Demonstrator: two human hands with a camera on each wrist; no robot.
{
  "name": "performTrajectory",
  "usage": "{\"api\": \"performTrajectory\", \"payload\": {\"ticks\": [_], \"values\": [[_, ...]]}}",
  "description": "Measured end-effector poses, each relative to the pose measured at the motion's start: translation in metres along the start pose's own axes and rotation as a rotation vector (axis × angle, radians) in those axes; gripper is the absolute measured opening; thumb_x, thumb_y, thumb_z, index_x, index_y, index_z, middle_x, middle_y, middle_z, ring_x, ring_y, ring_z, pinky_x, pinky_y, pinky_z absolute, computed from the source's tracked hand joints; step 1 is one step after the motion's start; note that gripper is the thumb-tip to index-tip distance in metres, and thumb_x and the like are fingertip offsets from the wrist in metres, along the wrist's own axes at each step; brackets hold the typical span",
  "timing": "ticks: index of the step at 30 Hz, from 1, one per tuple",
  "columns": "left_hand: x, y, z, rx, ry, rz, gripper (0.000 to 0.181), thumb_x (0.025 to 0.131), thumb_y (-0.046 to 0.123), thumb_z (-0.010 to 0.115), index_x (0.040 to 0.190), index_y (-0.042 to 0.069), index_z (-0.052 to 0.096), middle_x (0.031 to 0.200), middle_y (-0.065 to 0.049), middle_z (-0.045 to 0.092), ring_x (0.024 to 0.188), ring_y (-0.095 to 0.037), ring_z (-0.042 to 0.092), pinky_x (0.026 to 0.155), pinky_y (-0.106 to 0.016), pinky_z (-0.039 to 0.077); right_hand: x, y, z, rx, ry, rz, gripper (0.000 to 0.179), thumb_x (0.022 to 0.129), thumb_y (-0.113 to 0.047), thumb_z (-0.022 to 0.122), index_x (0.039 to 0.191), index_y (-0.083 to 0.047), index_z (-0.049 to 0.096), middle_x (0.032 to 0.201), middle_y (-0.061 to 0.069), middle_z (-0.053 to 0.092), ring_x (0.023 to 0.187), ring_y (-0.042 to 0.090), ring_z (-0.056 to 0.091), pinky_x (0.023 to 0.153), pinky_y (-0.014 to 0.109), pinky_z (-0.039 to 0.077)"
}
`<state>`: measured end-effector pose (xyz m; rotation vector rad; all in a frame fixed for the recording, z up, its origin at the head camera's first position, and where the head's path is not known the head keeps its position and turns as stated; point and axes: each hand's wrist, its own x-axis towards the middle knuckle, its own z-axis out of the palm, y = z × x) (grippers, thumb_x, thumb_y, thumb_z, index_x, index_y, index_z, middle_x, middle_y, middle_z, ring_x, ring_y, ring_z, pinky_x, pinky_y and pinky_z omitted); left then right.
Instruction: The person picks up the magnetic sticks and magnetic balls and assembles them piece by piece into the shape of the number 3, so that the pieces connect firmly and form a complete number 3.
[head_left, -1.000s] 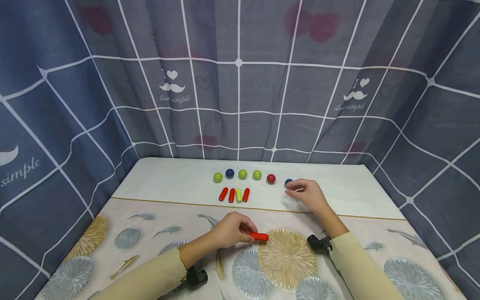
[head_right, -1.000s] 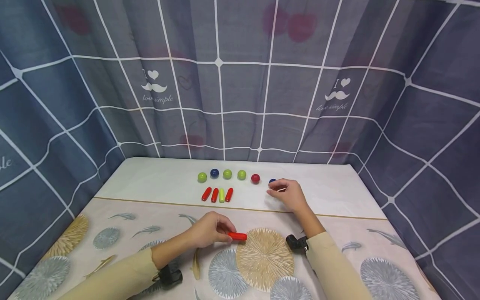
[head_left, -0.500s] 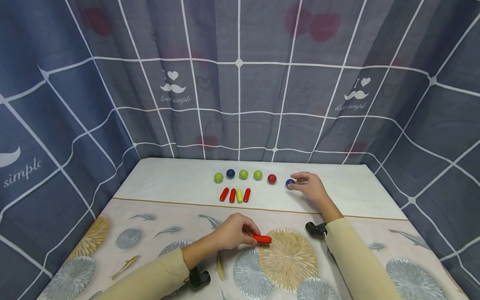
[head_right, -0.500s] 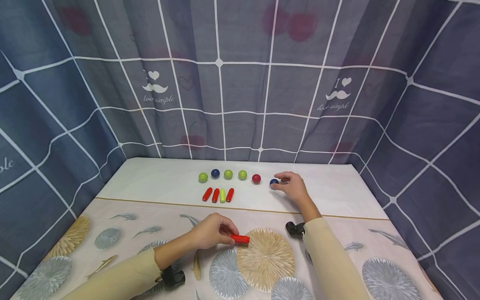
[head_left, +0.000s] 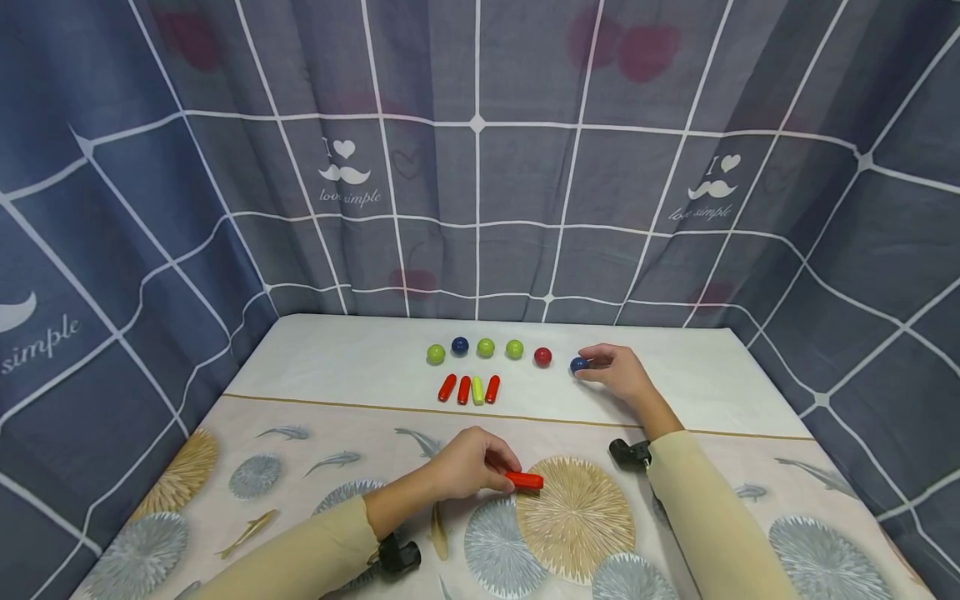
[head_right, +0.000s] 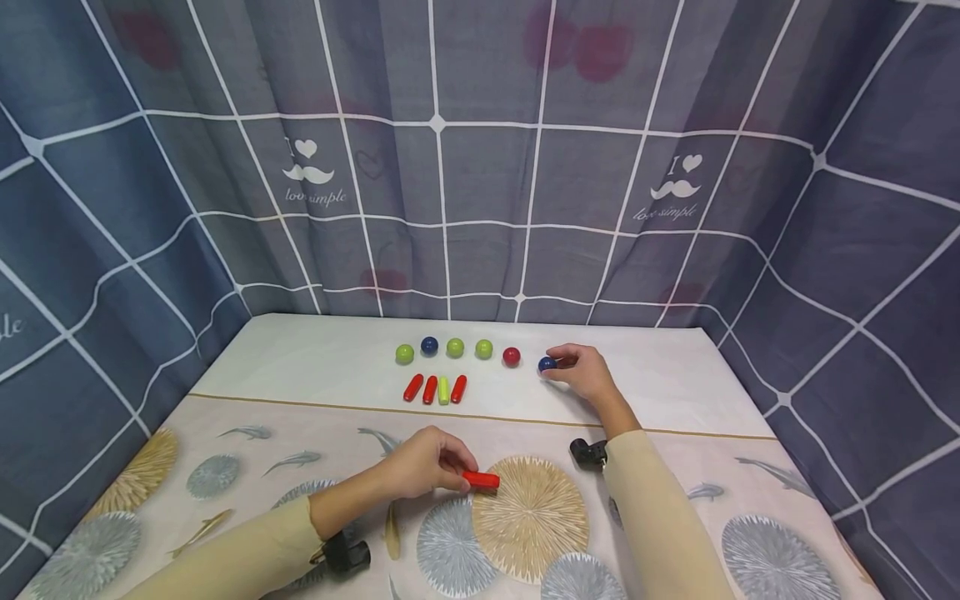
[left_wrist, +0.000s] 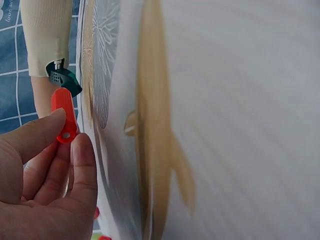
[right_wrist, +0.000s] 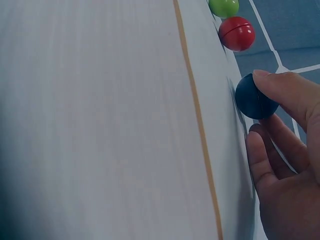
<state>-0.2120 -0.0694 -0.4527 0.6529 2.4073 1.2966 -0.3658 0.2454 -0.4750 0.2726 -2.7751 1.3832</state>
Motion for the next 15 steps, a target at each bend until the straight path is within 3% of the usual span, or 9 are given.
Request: {"api": "performTrajectory", "payload": {"ticks": [15], "values": [[-0.0007, 0.002, -0.0007, -0.033, -0.015, -0.015, 0.016, 0.075, -0.002, 0.087, 0.086, 0.008, 0.081, 0.075, -0.001, 0.074, 0.067, -0.009, 0.06, 0.062, -0.019, 0.05, -0.001, -0.0016, 0.0016, -0.006, -0.001, 0.023, 0.044, 0.084, -0.016, 0.085, 0.125, -0.006, 0.072, 0.121, 0.017, 0.074, 0.112, 0.032, 0.071, 0.1, 0.047, 0.054]]}}
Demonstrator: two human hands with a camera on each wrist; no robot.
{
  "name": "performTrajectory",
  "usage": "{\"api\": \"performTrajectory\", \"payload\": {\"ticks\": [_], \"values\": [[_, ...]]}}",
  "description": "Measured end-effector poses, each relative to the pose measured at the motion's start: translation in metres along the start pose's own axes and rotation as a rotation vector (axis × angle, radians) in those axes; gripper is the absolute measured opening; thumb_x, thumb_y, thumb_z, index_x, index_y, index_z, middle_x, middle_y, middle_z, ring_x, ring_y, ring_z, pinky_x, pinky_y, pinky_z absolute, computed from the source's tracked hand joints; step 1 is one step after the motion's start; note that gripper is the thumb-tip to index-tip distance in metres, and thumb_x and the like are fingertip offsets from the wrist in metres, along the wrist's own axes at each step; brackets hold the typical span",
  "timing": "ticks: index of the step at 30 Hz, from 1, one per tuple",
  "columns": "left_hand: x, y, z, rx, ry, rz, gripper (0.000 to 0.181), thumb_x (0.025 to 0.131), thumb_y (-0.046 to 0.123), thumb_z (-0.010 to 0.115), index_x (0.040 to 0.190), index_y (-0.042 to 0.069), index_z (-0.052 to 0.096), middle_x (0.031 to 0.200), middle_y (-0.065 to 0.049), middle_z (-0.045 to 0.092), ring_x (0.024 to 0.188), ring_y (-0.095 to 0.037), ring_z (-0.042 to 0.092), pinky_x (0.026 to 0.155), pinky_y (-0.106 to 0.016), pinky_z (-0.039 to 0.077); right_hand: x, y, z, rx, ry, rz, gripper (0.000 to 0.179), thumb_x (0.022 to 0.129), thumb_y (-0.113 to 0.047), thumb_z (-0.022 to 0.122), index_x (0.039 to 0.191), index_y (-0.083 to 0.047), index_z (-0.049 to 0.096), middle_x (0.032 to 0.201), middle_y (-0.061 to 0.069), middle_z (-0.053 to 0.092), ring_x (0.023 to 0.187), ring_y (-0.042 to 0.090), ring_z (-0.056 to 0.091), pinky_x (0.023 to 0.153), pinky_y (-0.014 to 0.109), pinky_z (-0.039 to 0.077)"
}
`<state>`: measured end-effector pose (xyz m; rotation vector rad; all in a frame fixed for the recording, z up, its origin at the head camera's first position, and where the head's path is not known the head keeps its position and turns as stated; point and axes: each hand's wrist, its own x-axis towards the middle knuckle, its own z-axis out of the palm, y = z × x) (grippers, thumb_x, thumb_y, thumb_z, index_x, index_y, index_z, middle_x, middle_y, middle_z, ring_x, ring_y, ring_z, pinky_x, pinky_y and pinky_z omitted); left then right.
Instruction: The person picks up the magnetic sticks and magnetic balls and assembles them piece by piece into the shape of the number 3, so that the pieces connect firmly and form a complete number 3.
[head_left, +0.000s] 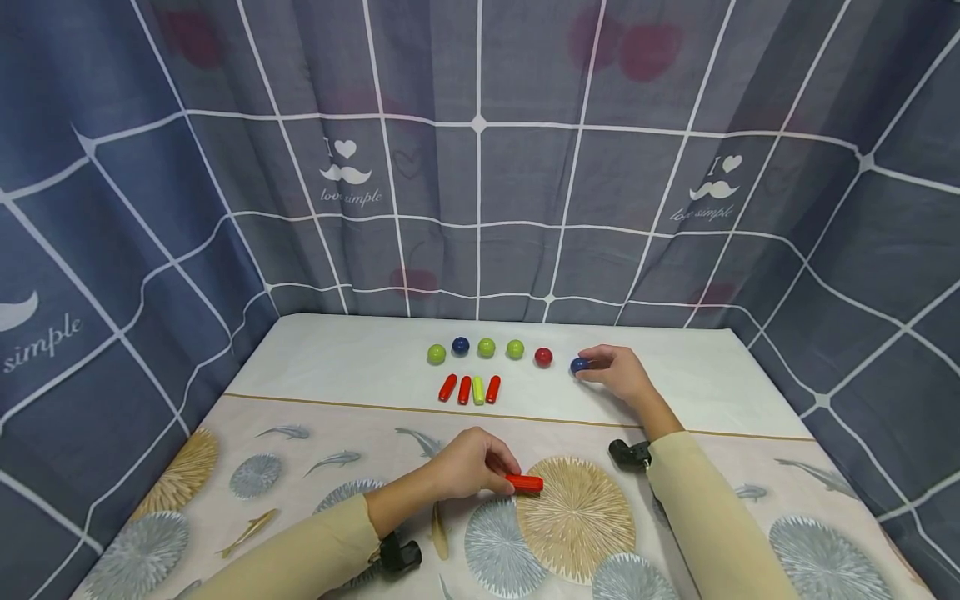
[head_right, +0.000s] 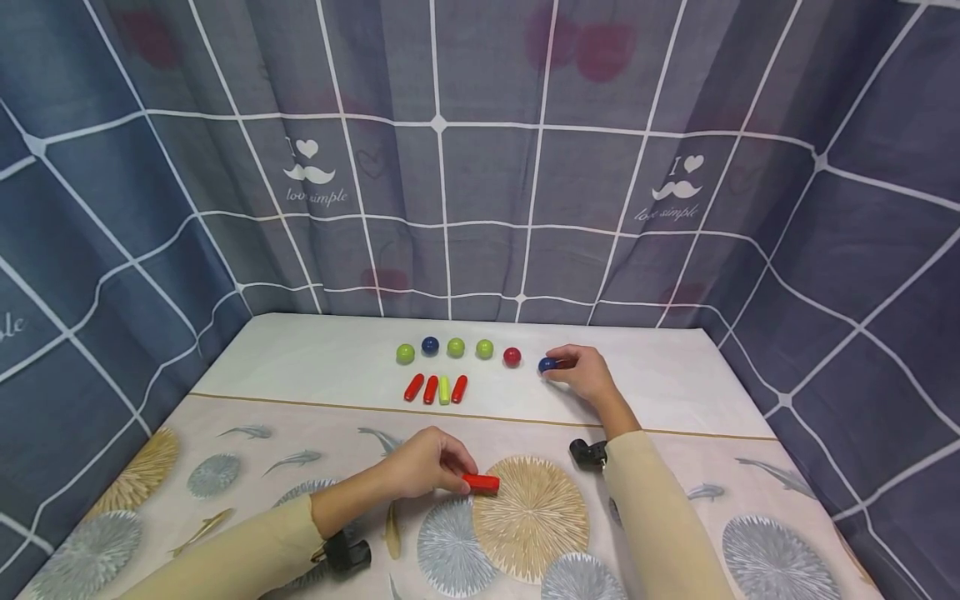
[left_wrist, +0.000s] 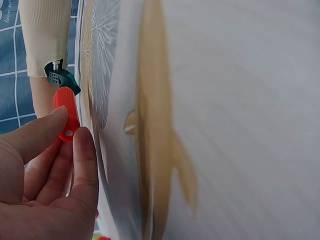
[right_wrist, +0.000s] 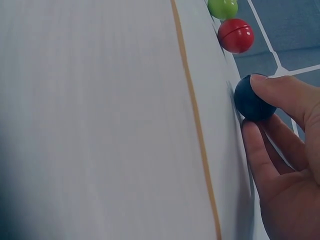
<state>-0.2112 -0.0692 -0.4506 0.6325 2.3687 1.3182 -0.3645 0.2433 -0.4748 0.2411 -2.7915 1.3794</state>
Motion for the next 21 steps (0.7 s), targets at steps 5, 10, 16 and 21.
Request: {"api": "performTrajectory", "payload": {"ticks": [5, 10, 16, 21], "values": [[0.0, 0.0, 0.0, -0.007, 0.003, -0.004, 0.016, 0.075, -0.003, 0.087, 0.086, 0.007, 0.081, 0.075, -0.001, 0.074, 0.067, -0.009, 0.06, 0.062, -0.019, 0.051, -0.002, 0.0, 0.001, 0.002, -0.007, 0.0, 0.044, 0.085, -0.017, 0.085, 0.125, -0.006, 0.072, 0.121, 0.017, 0.074, 0.114, 0.033, 0.07, 0.102, 0.048, 0.053], [0.0, 0.0, 0.0, -0.006, 0.001, -0.003, 0.016, 0.075, -0.003, 0.087, 0.086, 0.007, 0.081, 0.075, -0.001, 0.074, 0.067, -0.01, 0.061, 0.062, -0.019, 0.05, -0.009, -0.003, 0.002, 0.008, -0.006, -0.003, 0.044, 0.084, -0.017, 0.085, 0.125, -0.007, 0.072, 0.122, 0.016, 0.074, 0.112, 0.032, 0.071, 0.096, 0.043, 0.057], [-0.001, 0.001, 0.0, -0.012, -0.006, -0.001, 0.015, 0.075, -0.004, 0.086, 0.086, 0.005, 0.08, 0.075, -0.005, 0.074, 0.068, -0.013, 0.061, 0.061, -0.018, 0.049, -0.02, -0.013, 0.005, 0.029, -0.034, -0.011, 0.043, 0.083, -0.017, 0.086, 0.123, -0.007, 0.073, 0.122, 0.016, 0.073, 0.108, 0.029, 0.073, 0.084, 0.028, 0.056], [-0.002, 0.003, -0.001, -0.02, -0.006, -0.01, 0.015, 0.076, -0.004, 0.086, 0.087, 0.004, 0.08, 0.076, -0.005, 0.074, 0.069, -0.013, 0.061, 0.061, -0.019, 0.049, -0.031, -0.021, 0.005, 0.059, -0.064, -0.009, 0.044, 0.083, -0.018, 0.087, 0.123, -0.008, 0.073, 0.12, 0.014, 0.075, 0.108, 0.027, 0.073, 0.082, 0.027, 0.053]]}}
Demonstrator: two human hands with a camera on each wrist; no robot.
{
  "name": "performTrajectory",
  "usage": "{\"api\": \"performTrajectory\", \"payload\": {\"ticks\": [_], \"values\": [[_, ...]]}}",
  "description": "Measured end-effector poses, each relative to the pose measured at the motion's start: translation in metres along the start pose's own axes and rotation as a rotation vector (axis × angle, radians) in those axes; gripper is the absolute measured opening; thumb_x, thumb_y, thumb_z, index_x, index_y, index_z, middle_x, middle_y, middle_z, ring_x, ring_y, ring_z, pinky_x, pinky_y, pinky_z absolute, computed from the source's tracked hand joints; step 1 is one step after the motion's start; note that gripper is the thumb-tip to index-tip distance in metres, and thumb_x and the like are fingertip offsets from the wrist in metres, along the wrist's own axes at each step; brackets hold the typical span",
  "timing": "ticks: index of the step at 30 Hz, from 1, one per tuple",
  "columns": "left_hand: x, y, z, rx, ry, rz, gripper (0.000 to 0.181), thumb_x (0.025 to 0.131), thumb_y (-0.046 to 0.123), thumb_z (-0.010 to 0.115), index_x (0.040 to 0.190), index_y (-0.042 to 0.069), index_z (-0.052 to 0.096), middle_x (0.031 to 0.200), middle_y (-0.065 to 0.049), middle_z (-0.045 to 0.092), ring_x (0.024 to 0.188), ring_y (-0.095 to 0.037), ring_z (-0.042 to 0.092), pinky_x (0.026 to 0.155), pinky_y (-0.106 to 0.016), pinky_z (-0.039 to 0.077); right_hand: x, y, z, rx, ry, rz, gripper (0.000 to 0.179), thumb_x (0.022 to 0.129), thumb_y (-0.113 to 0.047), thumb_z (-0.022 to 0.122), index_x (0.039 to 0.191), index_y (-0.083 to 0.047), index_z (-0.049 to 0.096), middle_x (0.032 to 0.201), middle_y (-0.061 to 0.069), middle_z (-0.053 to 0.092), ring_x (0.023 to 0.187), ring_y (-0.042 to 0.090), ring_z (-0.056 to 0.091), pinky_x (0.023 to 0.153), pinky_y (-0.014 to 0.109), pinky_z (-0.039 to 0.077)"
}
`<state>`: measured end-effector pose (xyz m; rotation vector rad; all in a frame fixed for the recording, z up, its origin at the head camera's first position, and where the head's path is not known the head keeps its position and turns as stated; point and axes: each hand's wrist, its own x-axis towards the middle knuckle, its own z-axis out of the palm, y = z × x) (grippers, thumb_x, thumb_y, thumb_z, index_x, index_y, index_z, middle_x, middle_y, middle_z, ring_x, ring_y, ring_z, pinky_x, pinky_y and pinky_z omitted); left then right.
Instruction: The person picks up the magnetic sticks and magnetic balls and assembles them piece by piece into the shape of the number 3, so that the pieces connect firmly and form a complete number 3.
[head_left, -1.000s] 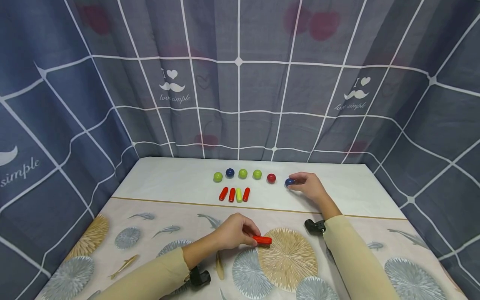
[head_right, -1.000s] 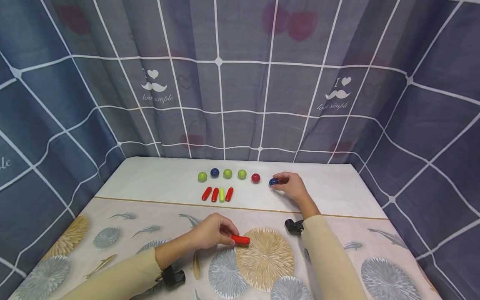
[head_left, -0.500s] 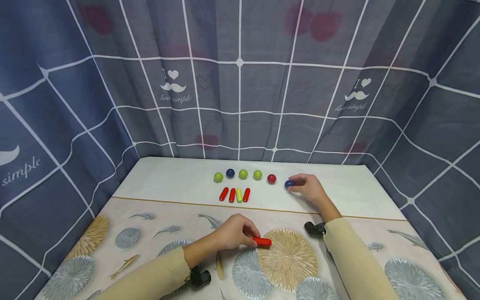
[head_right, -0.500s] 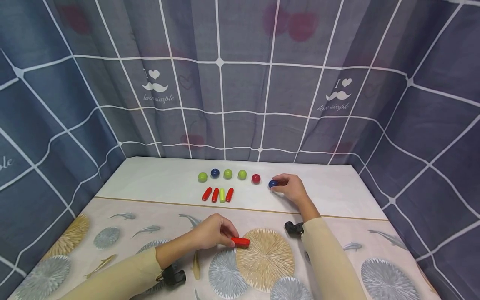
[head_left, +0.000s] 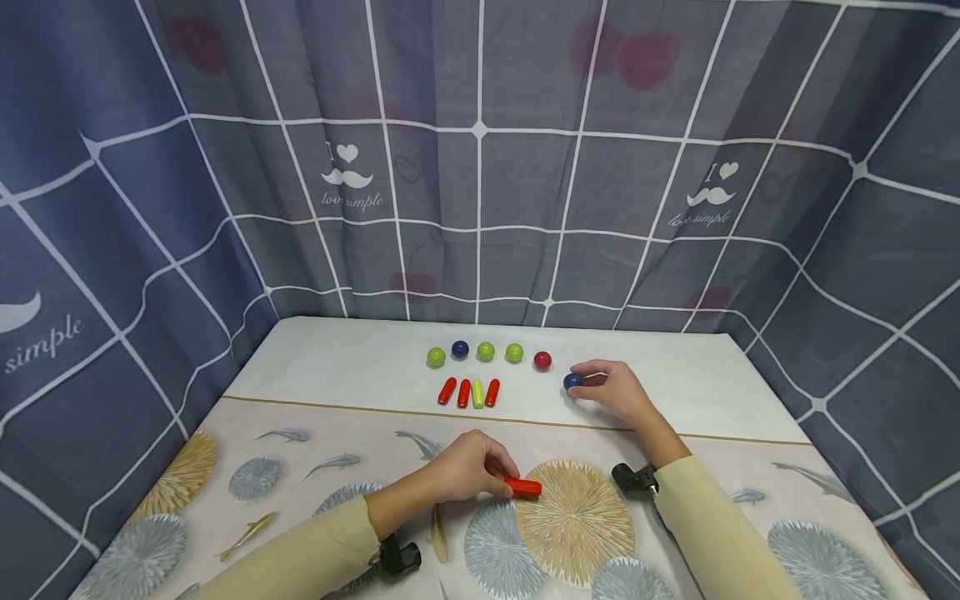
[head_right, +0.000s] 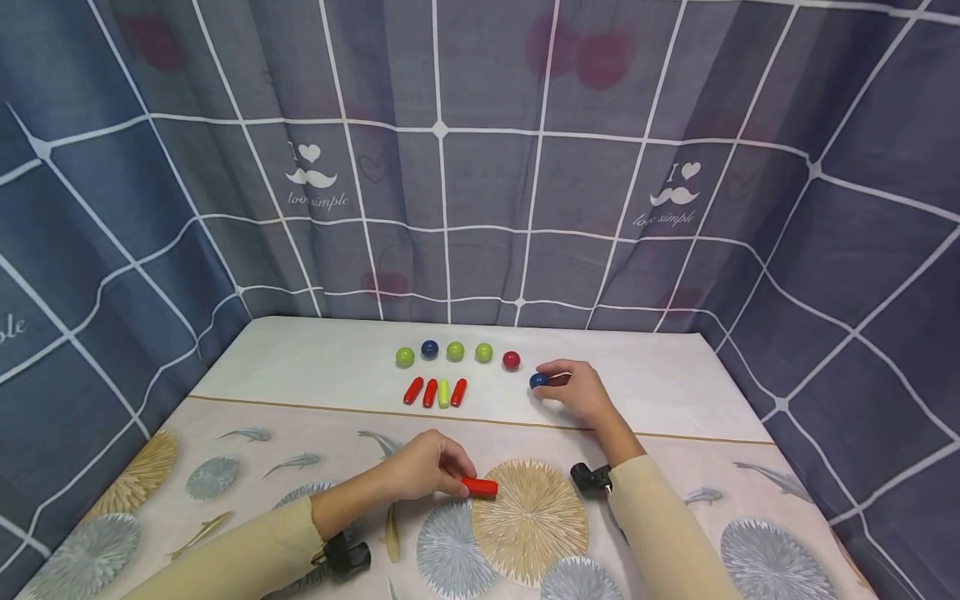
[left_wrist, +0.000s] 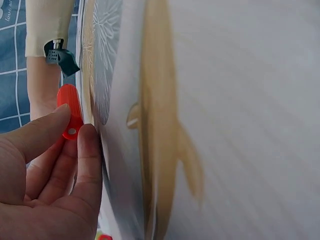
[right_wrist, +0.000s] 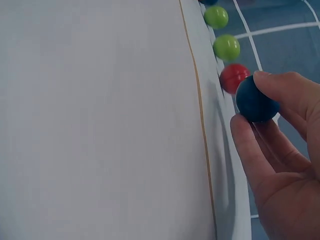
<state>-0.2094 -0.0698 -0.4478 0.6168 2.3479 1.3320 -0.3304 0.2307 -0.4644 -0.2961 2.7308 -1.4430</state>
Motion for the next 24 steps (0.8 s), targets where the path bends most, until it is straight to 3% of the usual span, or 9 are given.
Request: {"api": "performTrajectory", "payload": {"ticks": [9, 17, 24], "values": [[0.001, -0.001, 0.001, 0.011, 0.004, -0.002, 0.015, 0.076, -0.003, 0.086, 0.086, 0.005, 0.08, 0.077, -0.004, 0.075, 0.069, -0.013, 0.061, 0.062, -0.019, 0.049, -0.02, -0.009, 0.008, 0.019, -0.065, -0.013, 0.042, 0.083, -0.018, 0.086, 0.122, -0.007, 0.074, 0.115, 0.014, 0.076, 0.107, 0.027, 0.073, 0.085, 0.031, 0.058], [0.001, -0.001, 0.0, 0.013, -0.001, -0.01, 0.015, 0.076, -0.001, 0.087, 0.087, 0.007, 0.081, 0.076, 0.0, 0.075, 0.069, -0.01, 0.062, 0.064, -0.02, 0.051, -0.046, -0.009, 0.014, 0.077, -0.129, -0.064, 0.041, 0.083, -0.016, 0.085, 0.12, -0.002, 0.073, 0.108, 0.016, 0.077, 0.101, 0.023, 0.073, 0.077, 0.024, 0.057], [0.002, -0.002, 0.0, 0.018, 0.007, -0.027, 0.016, 0.076, -0.001, 0.087, 0.087, 0.009, 0.082, 0.075, 0.002, 0.074, 0.07, -0.011, 0.061, 0.064, -0.021, 0.051, -0.067, -0.012, 0.018, 0.102, -0.19, -0.065, 0.042, 0.083, -0.019, 0.087, 0.119, -0.002, 0.073, 0.107, 0.014, 0.076, 0.095, 0.016, 0.071, 0.079, 0.022, 0.058]]}}
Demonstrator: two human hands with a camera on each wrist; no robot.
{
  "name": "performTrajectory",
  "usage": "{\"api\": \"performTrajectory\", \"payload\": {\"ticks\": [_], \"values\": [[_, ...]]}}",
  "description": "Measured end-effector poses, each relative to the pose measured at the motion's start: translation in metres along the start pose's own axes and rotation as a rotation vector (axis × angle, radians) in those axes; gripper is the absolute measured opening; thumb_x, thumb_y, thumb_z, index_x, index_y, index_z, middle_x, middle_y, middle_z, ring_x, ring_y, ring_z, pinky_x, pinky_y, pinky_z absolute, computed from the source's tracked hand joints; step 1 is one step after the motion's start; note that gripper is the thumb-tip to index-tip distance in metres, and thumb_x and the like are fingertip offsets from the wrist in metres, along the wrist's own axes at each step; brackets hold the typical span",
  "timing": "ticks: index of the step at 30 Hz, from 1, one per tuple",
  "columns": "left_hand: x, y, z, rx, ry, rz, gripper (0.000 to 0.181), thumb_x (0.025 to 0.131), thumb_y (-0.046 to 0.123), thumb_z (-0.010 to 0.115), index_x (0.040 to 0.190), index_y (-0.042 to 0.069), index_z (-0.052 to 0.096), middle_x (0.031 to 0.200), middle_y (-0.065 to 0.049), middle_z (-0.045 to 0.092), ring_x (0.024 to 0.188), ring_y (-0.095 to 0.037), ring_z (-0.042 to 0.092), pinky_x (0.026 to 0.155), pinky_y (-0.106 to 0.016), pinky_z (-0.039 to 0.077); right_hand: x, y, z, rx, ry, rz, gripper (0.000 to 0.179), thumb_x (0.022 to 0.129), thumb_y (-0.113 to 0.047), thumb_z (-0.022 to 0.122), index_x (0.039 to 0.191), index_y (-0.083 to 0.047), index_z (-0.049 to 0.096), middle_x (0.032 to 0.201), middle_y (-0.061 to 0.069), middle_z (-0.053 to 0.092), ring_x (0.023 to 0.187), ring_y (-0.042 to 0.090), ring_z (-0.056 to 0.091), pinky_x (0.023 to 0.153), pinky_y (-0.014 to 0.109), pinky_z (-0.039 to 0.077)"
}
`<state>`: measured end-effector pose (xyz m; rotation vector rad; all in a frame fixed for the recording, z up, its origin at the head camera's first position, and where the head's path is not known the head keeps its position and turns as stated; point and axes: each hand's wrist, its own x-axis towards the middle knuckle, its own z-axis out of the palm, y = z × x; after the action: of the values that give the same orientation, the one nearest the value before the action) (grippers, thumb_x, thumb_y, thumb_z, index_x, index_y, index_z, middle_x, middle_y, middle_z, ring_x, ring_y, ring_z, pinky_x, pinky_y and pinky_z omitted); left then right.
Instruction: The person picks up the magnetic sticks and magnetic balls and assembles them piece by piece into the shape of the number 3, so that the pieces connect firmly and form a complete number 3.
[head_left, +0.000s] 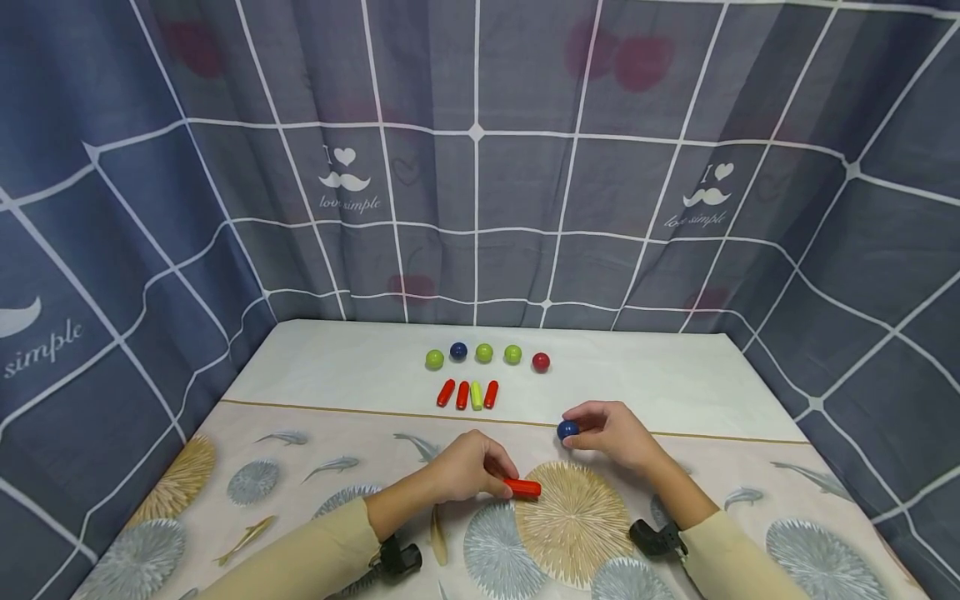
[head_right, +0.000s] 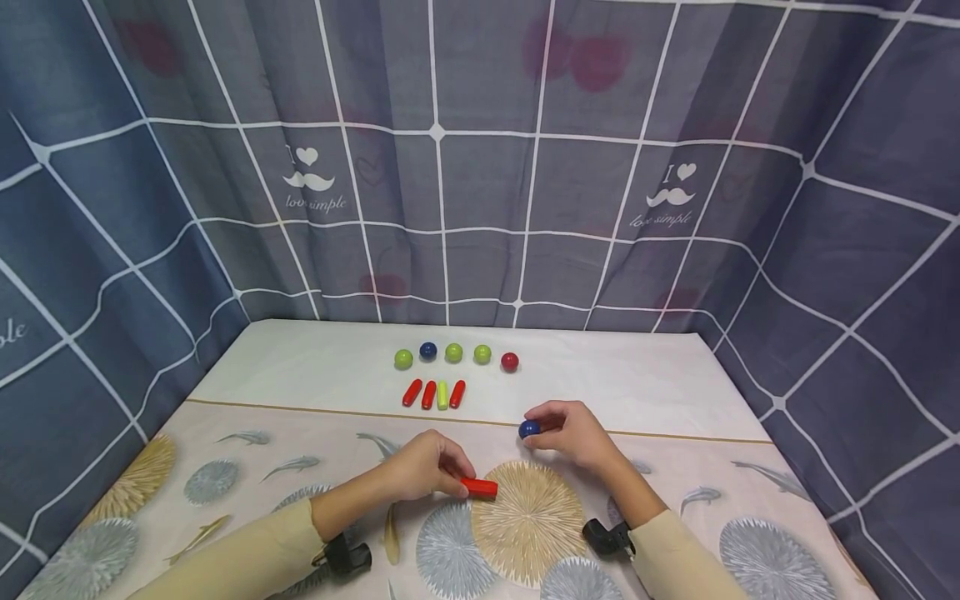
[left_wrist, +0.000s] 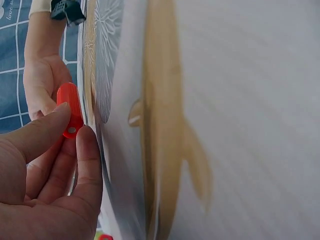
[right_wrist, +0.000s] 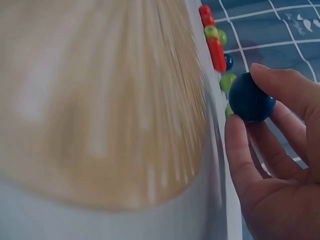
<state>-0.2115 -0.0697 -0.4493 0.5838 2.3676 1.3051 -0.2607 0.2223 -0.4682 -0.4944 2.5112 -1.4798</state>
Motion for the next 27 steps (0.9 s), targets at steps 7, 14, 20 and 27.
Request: {"api": "performTrajectory", "payload": {"ticks": [7, 14, 20, 27], "values": [[0.0, 0.0, 0.001, 0.004, 0.0, 0.005, 0.015, 0.076, -0.001, 0.087, 0.086, 0.009, 0.081, 0.075, 0.002, 0.073, 0.069, -0.011, 0.06, 0.064, -0.021, 0.05, -0.018, -0.005, 0.007, 0.037, -0.068, 0.004, 0.042, 0.084, -0.019, 0.086, 0.119, -0.001, 0.071, 0.107, 0.015, 0.074, 0.096, 0.022, 0.07, 0.08, 0.023, 0.059], [0.001, -0.002, 0.001, 0.009, 0.002, 0.006, 0.015, 0.076, -0.001, 0.087, 0.085, 0.01, 0.081, 0.075, 0.003, 0.074, 0.069, -0.01, 0.062, 0.066, -0.021, 0.051, -0.032, -0.007, 0.013, 0.014, -0.081, -0.001, 0.039, 0.08, -0.019, 0.088, 0.113, -0.003, 0.074, 0.105, 0.012, 0.074, 0.091, 0.016, 0.069, 0.079, 0.021, 0.057], [0.002, -0.002, 0.002, 0.015, 0.0, 0.008, 0.016, 0.076, -0.001, 0.087, 0.086, 0.009, 0.081, 0.074, 0.003, 0.074, 0.069, -0.01, 0.062, 0.065, -0.021, 0.051, -0.04, -0.007, 0.014, 0.016, -0.086, -0.002, 0.04, 0.078, -0.019, 0.09, 0.112, -0.003, 0.075, 0.107, 0.013, 0.073, 0.09, 0.014, 0.068, 0.078, 0.021, 0.057], [0.003, -0.001, 0.003, 0.027, -0.003, 0.006, 0.015, 0.076, 0.001, 0.088, 0.086, 0.01, 0.081, 0.074, 0.004, 0.074, 0.068, -0.008, 0.061, 0.065, -0.02, 0.051, -0.049, -0.013, 0.018, 0.067, -0.149, -0.001, 0.038, 0.08, -0.015, 0.088, 0.112, 0.001, 0.074, 0.109, 0.017, 0.072, 0.089, 0.013, 0.069, 0.078, 0.02, 0.058]]}}
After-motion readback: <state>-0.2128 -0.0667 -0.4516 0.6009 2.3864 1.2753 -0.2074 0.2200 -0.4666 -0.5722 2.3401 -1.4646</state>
